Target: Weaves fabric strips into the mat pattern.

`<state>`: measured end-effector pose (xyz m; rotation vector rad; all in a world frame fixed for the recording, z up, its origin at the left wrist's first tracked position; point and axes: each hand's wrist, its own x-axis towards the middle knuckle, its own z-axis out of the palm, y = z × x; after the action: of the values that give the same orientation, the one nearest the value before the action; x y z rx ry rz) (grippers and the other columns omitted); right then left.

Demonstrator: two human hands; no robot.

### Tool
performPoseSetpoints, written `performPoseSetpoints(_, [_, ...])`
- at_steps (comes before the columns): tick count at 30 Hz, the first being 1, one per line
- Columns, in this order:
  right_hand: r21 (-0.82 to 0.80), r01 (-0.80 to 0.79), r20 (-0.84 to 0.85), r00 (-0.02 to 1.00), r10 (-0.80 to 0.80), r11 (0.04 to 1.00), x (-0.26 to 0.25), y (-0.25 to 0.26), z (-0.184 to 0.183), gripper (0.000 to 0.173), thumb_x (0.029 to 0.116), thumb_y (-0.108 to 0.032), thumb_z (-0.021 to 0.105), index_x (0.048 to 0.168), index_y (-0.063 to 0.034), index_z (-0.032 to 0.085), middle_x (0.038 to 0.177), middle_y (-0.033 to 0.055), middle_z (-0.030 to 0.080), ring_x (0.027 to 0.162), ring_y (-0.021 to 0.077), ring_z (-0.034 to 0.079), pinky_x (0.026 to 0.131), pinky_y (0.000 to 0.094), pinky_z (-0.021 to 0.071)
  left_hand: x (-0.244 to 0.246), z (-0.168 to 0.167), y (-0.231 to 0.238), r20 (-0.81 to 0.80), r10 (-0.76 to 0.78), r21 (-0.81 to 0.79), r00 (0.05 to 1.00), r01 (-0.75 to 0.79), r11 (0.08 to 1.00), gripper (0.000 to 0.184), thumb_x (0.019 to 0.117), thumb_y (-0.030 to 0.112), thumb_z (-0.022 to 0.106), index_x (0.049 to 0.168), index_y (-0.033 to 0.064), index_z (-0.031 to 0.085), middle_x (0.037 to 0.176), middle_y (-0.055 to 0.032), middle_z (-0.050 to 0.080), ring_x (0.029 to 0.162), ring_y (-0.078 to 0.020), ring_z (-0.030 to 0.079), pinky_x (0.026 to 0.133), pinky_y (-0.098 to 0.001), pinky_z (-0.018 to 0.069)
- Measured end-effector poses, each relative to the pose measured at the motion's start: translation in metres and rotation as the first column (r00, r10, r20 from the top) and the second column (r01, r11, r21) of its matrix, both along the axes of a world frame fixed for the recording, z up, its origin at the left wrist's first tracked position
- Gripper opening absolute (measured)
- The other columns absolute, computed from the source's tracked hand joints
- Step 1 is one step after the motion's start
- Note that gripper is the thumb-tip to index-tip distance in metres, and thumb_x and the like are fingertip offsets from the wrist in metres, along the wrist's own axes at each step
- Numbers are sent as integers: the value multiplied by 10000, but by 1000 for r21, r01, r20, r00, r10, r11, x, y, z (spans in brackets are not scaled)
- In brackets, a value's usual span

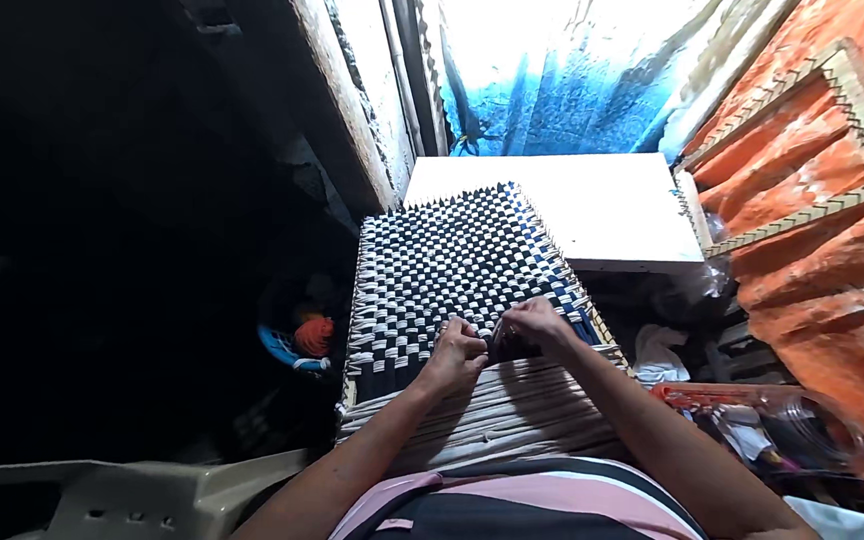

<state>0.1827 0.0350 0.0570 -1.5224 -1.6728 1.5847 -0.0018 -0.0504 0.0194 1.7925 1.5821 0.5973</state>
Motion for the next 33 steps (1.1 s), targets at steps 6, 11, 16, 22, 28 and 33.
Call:
performPoseSetpoints(6, [-254,457,-239,824,-513,853,57,50,36,126,981,-163,505,974,-83,603,813,25,635,726,133,613,680,329,515,-14,-4,8,143,77,-11,987,-77,997,160,845,209,817,941,86,778,1021,-88,667,982,-153,612,893,-316,503])
performPoseSetpoints(11, [-412,403,-297,788,-539,817,62,49,39,165,992,-162,428,1042,-68,555,900,89,653,821,206,664,758,401,566,-13,-4,8,132,88,-46,987,-83,995,135,867,195,801,920,72,782,988,-78,679,950,-130,620,890,-303,502])
performPoseSetpoints(16, [-425,239,-431,795,-428,873,67,50,47,191,991,-89,388,840,-121,500,605,-29,510,482,58,507,506,213,502,-5,-18,9,-4,61,120,998,-60,991,160,900,194,723,954,58,787,993,-126,697,973,-196,657,915,-342,525])
performPoseSetpoints(22, [-269,217,-353,884,-306,938,69,37,64,174,989,-107,456,838,-128,539,654,-29,537,528,83,530,565,278,539,2,-5,13,-54,45,164,998,-36,986,169,904,147,673,962,6,747,974,-154,702,964,-270,670,911,-427,530])
performPoseSetpoints(28, [-7,-49,-547,836,37,999,31,-27,101,161,999,-72,519,951,-7,658,845,61,694,752,130,681,744,314,605,16,58,2,459,-127,190,880,42,981,318,946,246,715,1195,49,708,1147,-47,711,1076,-118,675,942,-318,571])
performPoseSetpoints(33, [196,-217,-400,873,280,956,6,-33,96,178,995,-32,541,1068,-1,699,923,44,704,796,79,649,752,259,562,0,98,-13,497,95,110,863,-171,979,168,1033,132,569,980,38,698,856,0,712,802,-69,687,780,-280,585])
